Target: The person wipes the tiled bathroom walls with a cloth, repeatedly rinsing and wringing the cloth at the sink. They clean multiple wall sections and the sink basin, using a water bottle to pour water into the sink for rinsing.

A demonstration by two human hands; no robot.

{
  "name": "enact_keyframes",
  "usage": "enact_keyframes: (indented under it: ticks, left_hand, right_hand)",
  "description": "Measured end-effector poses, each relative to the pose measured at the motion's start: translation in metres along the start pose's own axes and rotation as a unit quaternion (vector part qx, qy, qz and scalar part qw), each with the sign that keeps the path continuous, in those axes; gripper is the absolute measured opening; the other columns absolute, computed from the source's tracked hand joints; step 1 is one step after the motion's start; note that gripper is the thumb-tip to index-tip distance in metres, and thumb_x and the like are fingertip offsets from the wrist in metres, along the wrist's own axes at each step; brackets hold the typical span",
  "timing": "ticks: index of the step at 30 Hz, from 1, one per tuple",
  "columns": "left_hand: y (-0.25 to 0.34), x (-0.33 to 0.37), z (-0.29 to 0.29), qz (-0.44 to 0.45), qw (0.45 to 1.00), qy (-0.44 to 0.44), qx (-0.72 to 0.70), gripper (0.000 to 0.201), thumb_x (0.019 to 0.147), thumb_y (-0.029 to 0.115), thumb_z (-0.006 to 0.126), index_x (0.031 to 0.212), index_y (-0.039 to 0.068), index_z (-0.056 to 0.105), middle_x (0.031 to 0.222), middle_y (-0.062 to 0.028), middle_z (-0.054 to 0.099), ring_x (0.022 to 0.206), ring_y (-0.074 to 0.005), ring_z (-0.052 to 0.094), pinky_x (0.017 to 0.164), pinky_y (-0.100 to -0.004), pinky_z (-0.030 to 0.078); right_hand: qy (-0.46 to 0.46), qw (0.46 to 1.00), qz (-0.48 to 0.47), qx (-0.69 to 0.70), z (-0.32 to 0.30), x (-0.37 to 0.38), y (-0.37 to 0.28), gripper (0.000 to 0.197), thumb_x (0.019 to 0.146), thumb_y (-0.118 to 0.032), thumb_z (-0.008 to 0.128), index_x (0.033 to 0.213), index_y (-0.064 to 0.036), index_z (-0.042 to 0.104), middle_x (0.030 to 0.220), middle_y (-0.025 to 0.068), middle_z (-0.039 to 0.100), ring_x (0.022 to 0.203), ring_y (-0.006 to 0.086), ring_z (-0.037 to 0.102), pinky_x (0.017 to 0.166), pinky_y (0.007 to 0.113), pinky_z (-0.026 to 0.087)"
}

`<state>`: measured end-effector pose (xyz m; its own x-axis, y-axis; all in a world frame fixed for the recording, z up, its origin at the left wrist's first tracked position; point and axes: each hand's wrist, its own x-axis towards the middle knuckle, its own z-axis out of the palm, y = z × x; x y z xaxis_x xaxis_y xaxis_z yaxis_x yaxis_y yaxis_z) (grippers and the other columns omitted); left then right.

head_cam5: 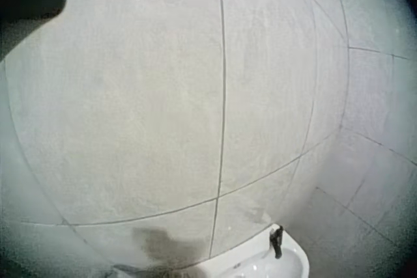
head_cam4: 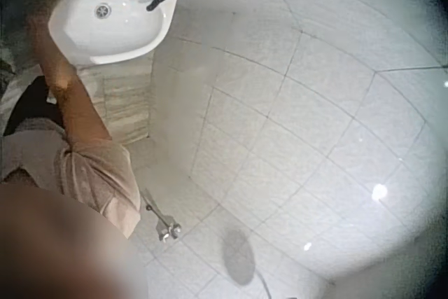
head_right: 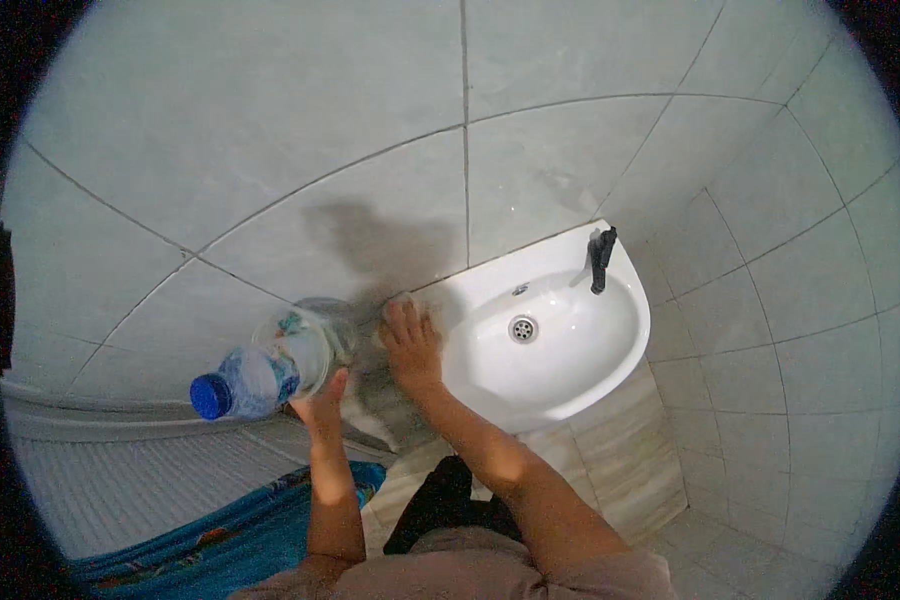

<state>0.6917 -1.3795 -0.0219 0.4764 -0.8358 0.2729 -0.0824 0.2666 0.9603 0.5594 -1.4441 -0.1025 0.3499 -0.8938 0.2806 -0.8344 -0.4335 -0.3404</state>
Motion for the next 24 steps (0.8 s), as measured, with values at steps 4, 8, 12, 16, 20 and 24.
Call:
enact_keyframes:
  ticks: [4,8,12,16,20,24]
  left_hand:
    - [-0.023,0.008,0.003,0.026,0.992,-0.091,0.084,0.075,0.061,0.015,0.082,0.122,-0.001,0.041,0.120,-0.0116,0.048,0.107,-0.0237,0.050,0.092,-0.0363,0.041]
    - [-0.034,0.006,0.056,-0.017,0.996,-0.064,0.051,0.102,0.054,0.020,0.085,0.131,0.000,0.022,0.130,-0.0170,0.034,0.118,-0.0272,0.040,0.100,-0.0405,0.032]
    - [-0.048,0.007,0.074,0.042,0.985,-0.107,0.132,0.113,0.052,0.029,0.086,0.134,0.001,0.013,0.133,-0.0184,0.027,0.123,-0.0307,0.033,0.103,-0.0418,0.027]
    - [-0.066,0.003,0.085,0.081,0.975,-0.099,0.182,0.115,0.054,0.036,0.084,0.136,0.000,0.011,0.135,-0.0197,0.024,0.125,-0.0335,0.027,0.105,-0.0476,0.020]
    - [-0.055,-0.015,0.092,0.103,0.973,-0.024,0.206,0.106,0.062,0.038,0.078,0.134,-0.001,0.011,0.135,-0.0210,0.019,0.127,-0.0353,0.021,0.102,-0.0494,0.020]
    - [-0.079,-0.075,0.070,0.091,0.965,-0.055,0.238,0.068,0.075,0.022,0.066,0.126,-0.001,0.027,0.129,-0.0231,0.027,0.120,-0.0340,0.027,0.098,-0.0497,0.023]
  right_hand:
    - [-0.089,0.989,-0.108,0.050,-0.040,-0.032,-0.007,0.036,0.077,-0.011,0.051,0.112,-0.0088,0.057,0.137,0.0134,0.035,0.129,0.0322,0.029,0.103,0.048,0.025]
    - [0.001,0.983,0.037,0.178,-0.056,-0.109,0.010,0.034,0.078,-0.005,0.050,0.112,-0.0065,0.057,0.124,0.0175,0.048,0.116,0.0324,0.044,0.097,0.043,0.035]
    - [0.022,0.827,0.403,0.391,-0.088,-0.088,0.042,0.032,0.086,-0.011,0.050,0.117,-0.0019,0.051,0.102,0.0192,0.060,0.098,0.0284,0.057,0.090,0.038,0.041]
    - [0.096,0.587,0.445,0.670,-0.052,-0.038,0.052,0.051,0.092,-0.029,0.040,0.135,-0.0028,0.029,0.135,0.0207,0.036,0.123,0.0321,0.036,0.097,0.039,0.032]
    - [0.164,0.712,0.343,0.590,0.025,-0.032,0.045,0.068,0.095,-0.038,0.030,0.139,0.0028,-0.002,0.148,0.0161,-0.005,0.136,0.0271,-0.008,0.109,0.032,-0.003]
    - [0.316,0.700,0.417,0.486,0.015,0.006,0.117,0.058,0.097,-0.031,0.028,0.139,0.0035,0.008,0.146,0.0157,0.005,0.135,0.0241,0.003,0.109,0.032,0.006]
